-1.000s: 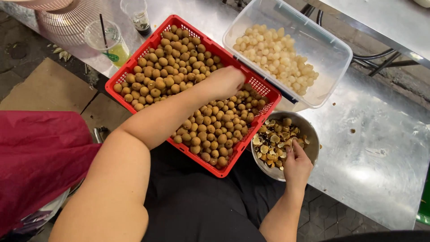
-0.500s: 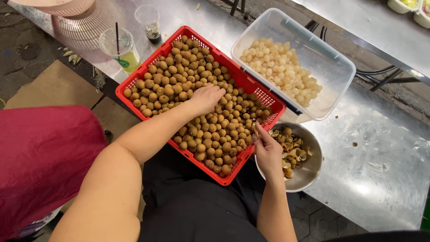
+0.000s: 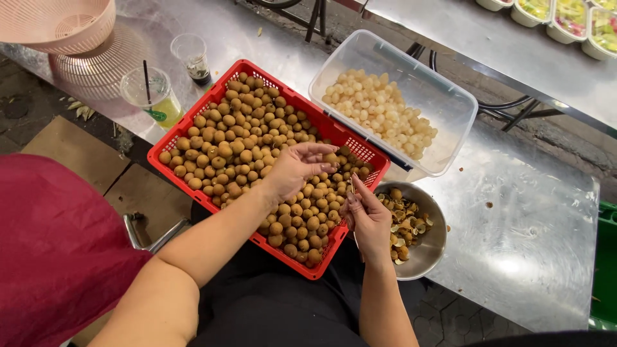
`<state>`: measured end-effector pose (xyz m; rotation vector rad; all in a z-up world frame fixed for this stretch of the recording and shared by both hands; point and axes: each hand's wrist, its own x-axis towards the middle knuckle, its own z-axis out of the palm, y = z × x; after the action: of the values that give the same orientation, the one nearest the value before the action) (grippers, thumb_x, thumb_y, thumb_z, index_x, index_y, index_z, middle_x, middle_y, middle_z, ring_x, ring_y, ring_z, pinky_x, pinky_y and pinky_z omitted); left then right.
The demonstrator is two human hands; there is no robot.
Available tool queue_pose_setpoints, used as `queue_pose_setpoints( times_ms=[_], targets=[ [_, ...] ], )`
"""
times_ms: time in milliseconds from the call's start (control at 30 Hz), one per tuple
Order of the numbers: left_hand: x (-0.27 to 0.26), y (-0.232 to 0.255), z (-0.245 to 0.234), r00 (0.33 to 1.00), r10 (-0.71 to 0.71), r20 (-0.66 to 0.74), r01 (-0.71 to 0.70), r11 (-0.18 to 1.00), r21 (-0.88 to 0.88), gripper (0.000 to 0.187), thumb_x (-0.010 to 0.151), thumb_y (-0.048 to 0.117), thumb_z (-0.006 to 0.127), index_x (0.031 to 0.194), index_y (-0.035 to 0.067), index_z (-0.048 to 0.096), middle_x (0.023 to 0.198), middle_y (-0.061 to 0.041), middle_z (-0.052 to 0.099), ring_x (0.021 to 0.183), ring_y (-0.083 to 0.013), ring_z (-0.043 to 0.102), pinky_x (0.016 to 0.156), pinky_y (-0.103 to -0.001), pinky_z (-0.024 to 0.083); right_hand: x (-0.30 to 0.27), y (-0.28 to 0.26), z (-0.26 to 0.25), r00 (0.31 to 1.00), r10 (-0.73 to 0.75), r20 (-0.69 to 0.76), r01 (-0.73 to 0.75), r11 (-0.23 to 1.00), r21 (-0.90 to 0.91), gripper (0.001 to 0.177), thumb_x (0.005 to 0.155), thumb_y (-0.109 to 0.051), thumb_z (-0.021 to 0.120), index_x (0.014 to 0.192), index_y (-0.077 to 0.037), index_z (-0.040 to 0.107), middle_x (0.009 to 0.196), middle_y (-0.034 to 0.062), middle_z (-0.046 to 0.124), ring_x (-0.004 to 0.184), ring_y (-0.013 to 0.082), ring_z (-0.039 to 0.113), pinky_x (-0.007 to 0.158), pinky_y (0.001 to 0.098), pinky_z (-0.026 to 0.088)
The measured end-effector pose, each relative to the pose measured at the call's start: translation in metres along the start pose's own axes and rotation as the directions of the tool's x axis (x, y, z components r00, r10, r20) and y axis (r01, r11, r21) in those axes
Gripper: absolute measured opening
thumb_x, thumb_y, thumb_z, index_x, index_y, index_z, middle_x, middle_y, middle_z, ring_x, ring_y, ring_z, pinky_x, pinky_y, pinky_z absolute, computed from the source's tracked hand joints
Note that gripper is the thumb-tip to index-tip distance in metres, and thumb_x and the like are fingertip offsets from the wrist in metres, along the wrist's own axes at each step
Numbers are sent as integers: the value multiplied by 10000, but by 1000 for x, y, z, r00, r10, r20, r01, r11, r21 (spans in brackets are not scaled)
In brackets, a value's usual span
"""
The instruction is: Peeling longan fruits by hand and placing the pulp into a plastic container.
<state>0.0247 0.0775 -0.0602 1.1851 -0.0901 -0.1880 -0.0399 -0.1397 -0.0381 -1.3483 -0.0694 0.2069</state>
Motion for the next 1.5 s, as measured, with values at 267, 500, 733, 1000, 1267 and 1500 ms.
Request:
queue_pose_setpoints(
  times_ms=[267,500,733,1000,1267,1500],
  targets=[
    [-30,22,57,996,90,5,-85,965,-250,379,924,-70,715,1294,2,678,1168,-112,710,1035,-176,699,907,-318,612,-13,-25,8,997,-62,55,63,998,-25,467,1041,-54,576,1505,-93,541,845,7,647,612,42,493,526,183,395],
    [-37,23,69,922,376,89,-385,916,111,354,890,-108,746,1225,-3,701,1197,-69,674,1053,-141,691,911,-268,616,-21,-17,-9,994,-75,73,79,995,-57,448,1059,-50,570,1503,-110,571,807,-21,601,594,25,443,519,192,394],
    [-38,1,109,785,619,23,-585,729,356,324,885,-133,738,1174,11,710,1194,-99,695,1021,-159,716,882,-261,633,-32,-21,2,986,-45,-163,74,981,180,357,1030,-41,611,1382,-66,665,793,46,646,560,71,470,468,211,359],
    [-28,9,115,965,251,70,-240,961,-137,363,943,-79,650,1282,50,673,1250,-144,715,1024,-199,732,885,-309,628,-37,-4,-54,932,-66,-357,225,877,424,416,1014,-33,612,1429,-69,614,810,81,658,585,91,493,487,221,390],
    [-20,-27,102,991,-88,103,109,969,-221,310,910,-20,759,1215,-59,713,1048,-120,766,917,-174,721,854,-301,613,-52,-29,-42,973,-178,-145,158,978,-138,478,1025,12,553,1490,-96,544,851,-24,614,653,35,498,537,191,400],
    [-19,18,95,980,-57,191,70,996,-63,287,890,-5,766,1171,-43,727,1050,-105,773,937,-142,738,868,-281,619,-48,-27,-35,964,-202,-173,187,977,-103,376,1007,58,627,1367,-34,682,840,-6,651,621,38,478,528,194,383]
  ],
)
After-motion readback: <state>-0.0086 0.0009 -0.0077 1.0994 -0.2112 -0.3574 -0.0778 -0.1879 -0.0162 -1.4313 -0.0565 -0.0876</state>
